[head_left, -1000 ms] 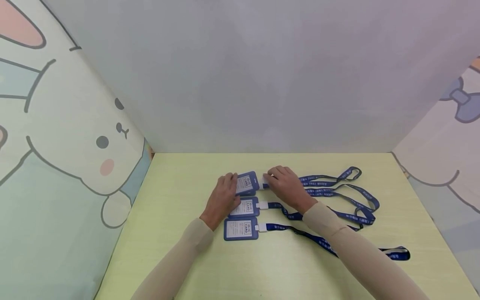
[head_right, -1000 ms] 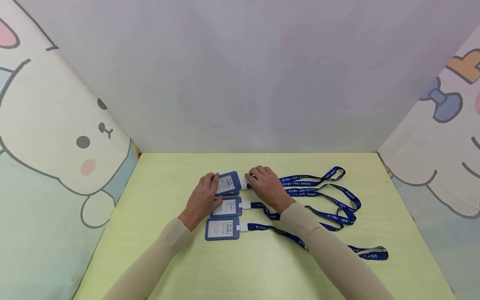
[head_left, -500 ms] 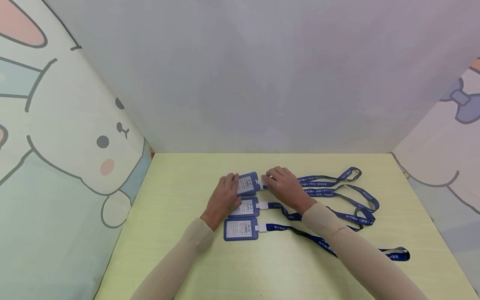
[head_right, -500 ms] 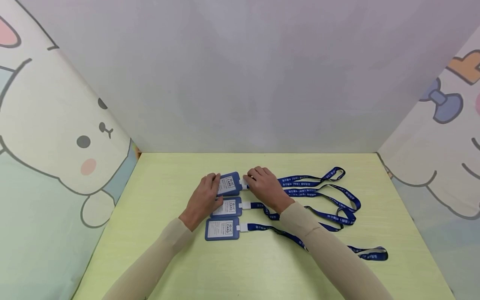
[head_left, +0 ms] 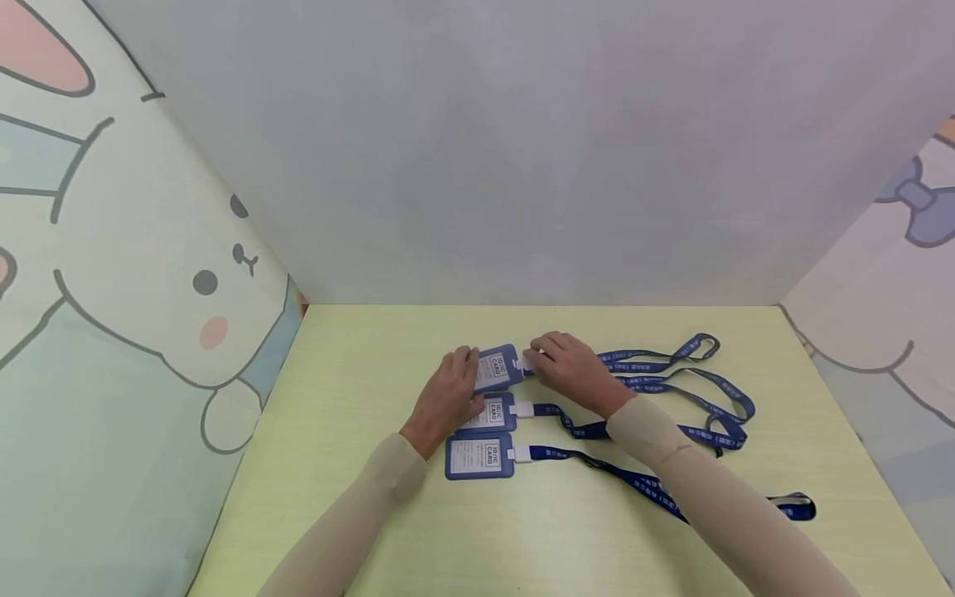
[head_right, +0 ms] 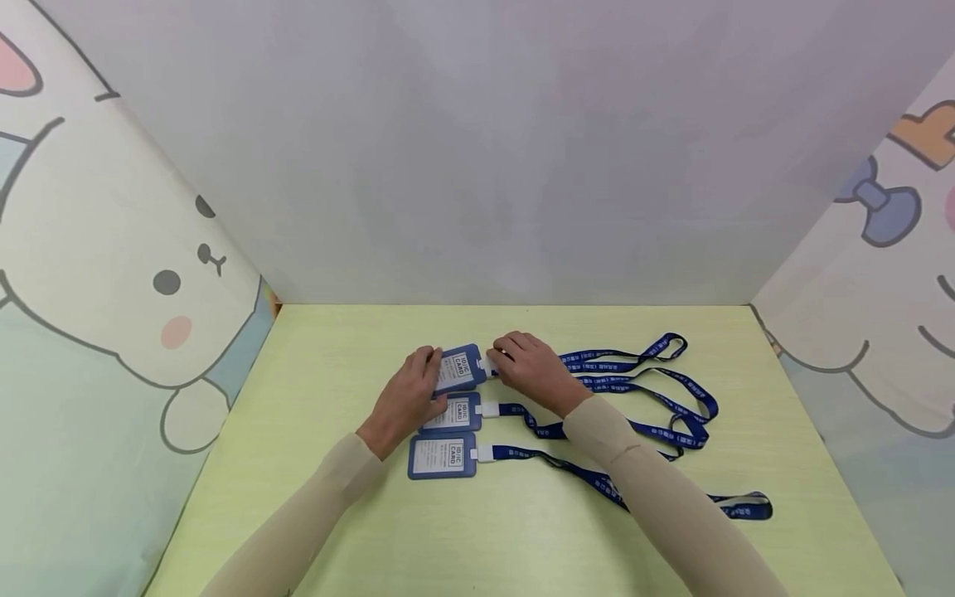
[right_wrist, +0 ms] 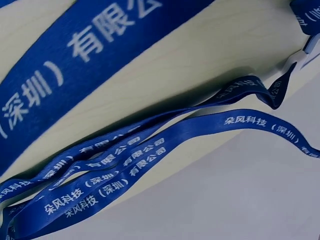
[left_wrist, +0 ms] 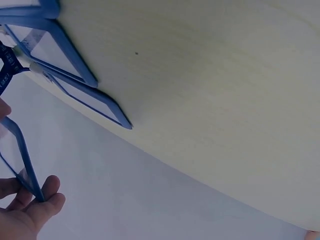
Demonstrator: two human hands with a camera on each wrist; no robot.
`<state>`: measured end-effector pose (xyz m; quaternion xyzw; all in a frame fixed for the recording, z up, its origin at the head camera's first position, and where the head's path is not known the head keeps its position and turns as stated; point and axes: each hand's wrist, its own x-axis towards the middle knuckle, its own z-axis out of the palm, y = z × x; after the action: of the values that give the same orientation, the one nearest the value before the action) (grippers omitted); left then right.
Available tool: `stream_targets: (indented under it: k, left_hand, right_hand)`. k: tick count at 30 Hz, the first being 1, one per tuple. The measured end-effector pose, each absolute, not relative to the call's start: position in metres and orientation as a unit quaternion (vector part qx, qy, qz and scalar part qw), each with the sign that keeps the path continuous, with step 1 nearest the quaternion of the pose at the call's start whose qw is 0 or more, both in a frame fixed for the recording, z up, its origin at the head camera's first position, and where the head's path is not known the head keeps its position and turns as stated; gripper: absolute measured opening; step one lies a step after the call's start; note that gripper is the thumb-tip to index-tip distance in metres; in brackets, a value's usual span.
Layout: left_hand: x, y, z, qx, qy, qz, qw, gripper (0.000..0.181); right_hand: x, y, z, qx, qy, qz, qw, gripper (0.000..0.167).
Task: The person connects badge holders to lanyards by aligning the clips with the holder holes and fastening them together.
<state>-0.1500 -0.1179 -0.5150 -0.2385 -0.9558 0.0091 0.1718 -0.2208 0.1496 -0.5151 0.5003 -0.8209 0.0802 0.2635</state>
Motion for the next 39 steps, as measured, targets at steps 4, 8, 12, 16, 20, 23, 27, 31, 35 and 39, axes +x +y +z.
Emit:
stream_targets:
  k: [4, 8, 12, 16, 20, 23, 27, 31, 35, 39]
  left_hand:
    - [-0.1511, -0.1164, -0.5141, -0.246, -0.956, 0.002, 0.161, 0.08]
    - [-0.1512, -0.1148, -0.5123, -0.249, -0.957, -0.002, 0.147, 0.079]
    - [-0.1501, -0.114, -0.5105, -0.25, -0.958, -0.006, 0.139, 0.08]
    - [-0.149, -0.1128, -0.51, -0.256, -0.957, -0.019, 0.135, 0.08]
    - [-0.148, -0.1125, -0.5111, -0.251, -0.959, -0.036, 0.128, 0.081]
    - [-0.1477, -0.1128, -0.513, -0.242, -0.962, -0.045, 0.119, 0.081]
    - [-0.1473, -0.1123, -0.5141, -0.234, -0.965, -0.049, 0.111, 0.082]
    - [-0.1462, -0.1111, -0.5157, -0.236, -0.964, -0.04, 0.112, 0.081]
    - [-0.1457, -0.1106, -0.5174, -0.236, -0.965, -0.034, 0.111, 0.081]
    - [-0.1463, -0.1096, -0.5158, -0.238, -0.965, -0.035, 0.106, 0.08]
  right_hand:
    - [-0.2232, 0.1541, -0.5175, 0.512, -0.813, 0.08, 0.266, 0.044]
    - [-0.2235, 0.157, -0.5176, 0.52, -0.807, 0.082, 0.268, 0.046]
    - [-0.2222, 0.158, -0.5165, 0.522, -0.807, 0.085, 0.264, 0.047]
    - [-0.2225, 0.1577, -0.5153, 0.52, -0.809, 0.089, 0.26, 0.048]
    - [-0.2231, 0.1562, -0.5112, 0.523, -0.808, 0.086, 0.259, 0.044]
    - [-0.2227, 0.1551, -0.5088, 0.526, -0.808, 0.078, 0.253, 0.041]
    - [-0.2216, 0.1548, -0.5094, 0.526, -0.812, 0.078, 0.242, 0.04]
    - [-0.2197, 0.1556, -0.5119, 0.534, -0.806, 0.084, 0.24, 0.042]
    - [-0.2191, 0.1561, -0.5149, 0.541, -0.801, 0.084, 0.242, 0.044]
    - [-0.2181, 0.157, -0.5146, 0.544, -0.799, 0.083, 0.244, 0.045]
